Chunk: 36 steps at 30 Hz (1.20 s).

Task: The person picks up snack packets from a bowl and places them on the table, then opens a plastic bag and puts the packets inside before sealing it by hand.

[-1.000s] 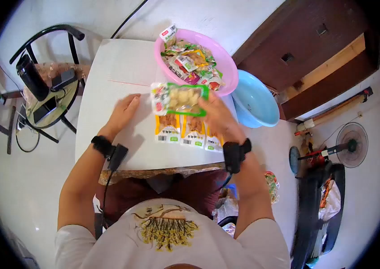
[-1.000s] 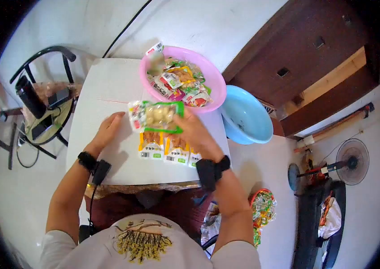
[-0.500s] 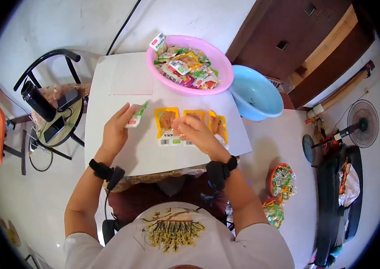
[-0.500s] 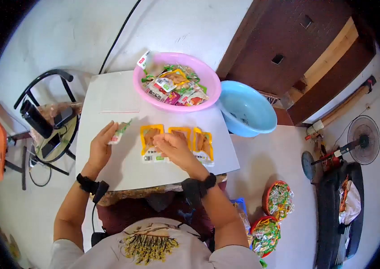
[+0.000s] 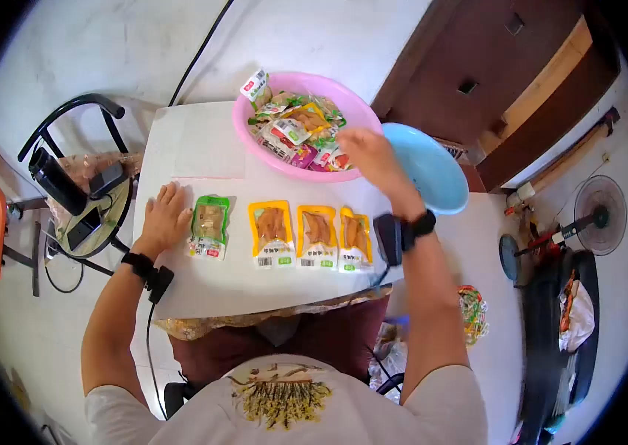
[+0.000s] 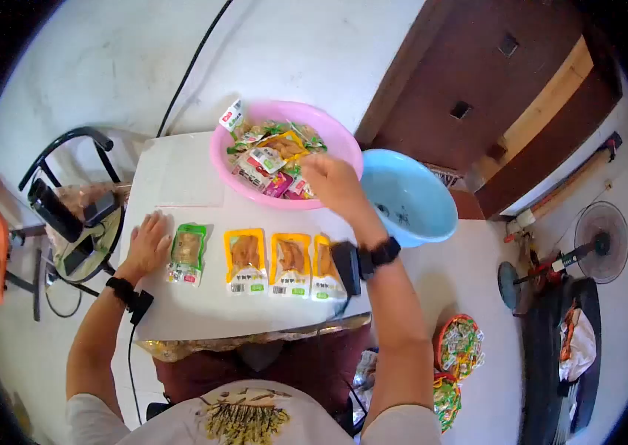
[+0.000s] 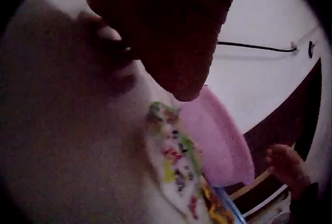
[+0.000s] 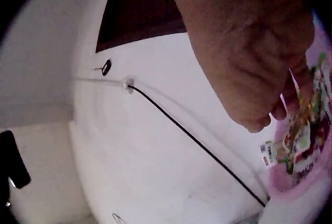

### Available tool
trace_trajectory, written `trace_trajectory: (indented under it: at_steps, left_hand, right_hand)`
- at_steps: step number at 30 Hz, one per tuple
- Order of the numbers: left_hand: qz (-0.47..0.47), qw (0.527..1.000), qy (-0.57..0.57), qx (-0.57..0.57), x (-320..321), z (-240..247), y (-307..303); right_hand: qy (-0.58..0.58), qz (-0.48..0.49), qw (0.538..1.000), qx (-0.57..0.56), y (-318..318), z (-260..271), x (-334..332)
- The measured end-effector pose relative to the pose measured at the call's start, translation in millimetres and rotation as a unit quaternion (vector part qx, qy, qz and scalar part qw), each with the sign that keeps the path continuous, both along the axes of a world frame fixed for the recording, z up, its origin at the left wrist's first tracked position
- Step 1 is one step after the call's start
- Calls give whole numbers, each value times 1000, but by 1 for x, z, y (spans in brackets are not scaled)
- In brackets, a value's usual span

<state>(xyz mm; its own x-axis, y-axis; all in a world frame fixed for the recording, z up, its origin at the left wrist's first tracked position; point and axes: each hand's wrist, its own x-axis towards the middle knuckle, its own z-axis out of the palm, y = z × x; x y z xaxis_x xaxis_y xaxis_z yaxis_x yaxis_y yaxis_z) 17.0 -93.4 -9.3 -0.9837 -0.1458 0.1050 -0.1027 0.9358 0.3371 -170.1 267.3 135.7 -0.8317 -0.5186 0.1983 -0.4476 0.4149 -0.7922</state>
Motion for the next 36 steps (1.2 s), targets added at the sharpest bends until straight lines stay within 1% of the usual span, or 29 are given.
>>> trace_trajectory:
  at_steps: [3, 6, 9, 10, 12, 13, 16, 19, 20, 22, 23, 25, 26, 27, 28, 29, 30, 32, 34, 36]
  left_hand:
    - [23, 997, 7, -78, 3, -13, -1]
    - [38, 996, -7, -79, 3, -10, 4]
    - [38, 996, 6, -79, 4, -10, 4]
    - [41, 996, 2, -78, 3, -8, 5]
    - [46, 996, -8, -76, 2, -4, 8]
    - [46, 996, 6, -79, 2, -6, 9]
    - [50, 995, 33, -83, 1, -8, 9]
    - [52, 995, 20, -78, 1, -3, 11]
    - [52, 996, 10, -77, 0, 0, 12]
    - [54, 996, 2, -77, 2, 2, 13]
    - [53, 996, 7, -76, 3, 3, 14]
    - [55, 996, 11, -68, 3, 5, 16]
    - [57, 996, 11, -61, 4, 8, 17]
    - [59, 997, 10, -56, 4, 10, 18]
    - [62, 997, 9, -56, 3, 9, 18]
    - [60, 997, 13, -55, 4, 9, 18]
    - [60, 997, 16, -54, 5, 9, 18]
    - [59, 996, 28, -54, 7, 7, 17]
    - [59, 996, 36, -55, 7, -2, 13]
    - [53, 997, 44, -33, 5, -9, 5]
  right_hand:
    - [166, 43, 985, -14, -17, -10, -70]
    - [218, -12, 968, 125, -47, -8, -115]
    - [263, -51, 930, 251, -72, -15, -151]
    - [246, -65, 925, 283, -77, -20, -161]
    - [261, -97, 903, 327, -84, -35, -174]
    - [269, -112, 891, 349, -87, -42, -180]
    - [266, -124, 871, 394, -88, -57, -184]
    - [250, -122, 894, 352, -81, -71, -198]
    - [266, -125, 891, 347, -75, -74, -206]
    - [298, -131, 884, 336, -66, -68, -212]
    - [289, -145, 897, 302, -59, -64, -213]
    - [276, -174, 916, 233, -49, -32, -192]
    - [99, -165, 972, 135, -41, -23, -193]
    - [37, -156, 985, 57, -37, -12, -181]
    - [-26, -145, 989, -23, -36, 3, -158]
    - [-88, -131, 982, -103, -33, 14, -138]
    - [-124, -100, 978, -138, -28, 20, -125]
    - [-148, -51, 968, -197, -25, 31, -84]
    - [-194, -3, 947, -256, -26, 31, -51]
    - [-229, 20, 929, -291, -32, 26, -11]
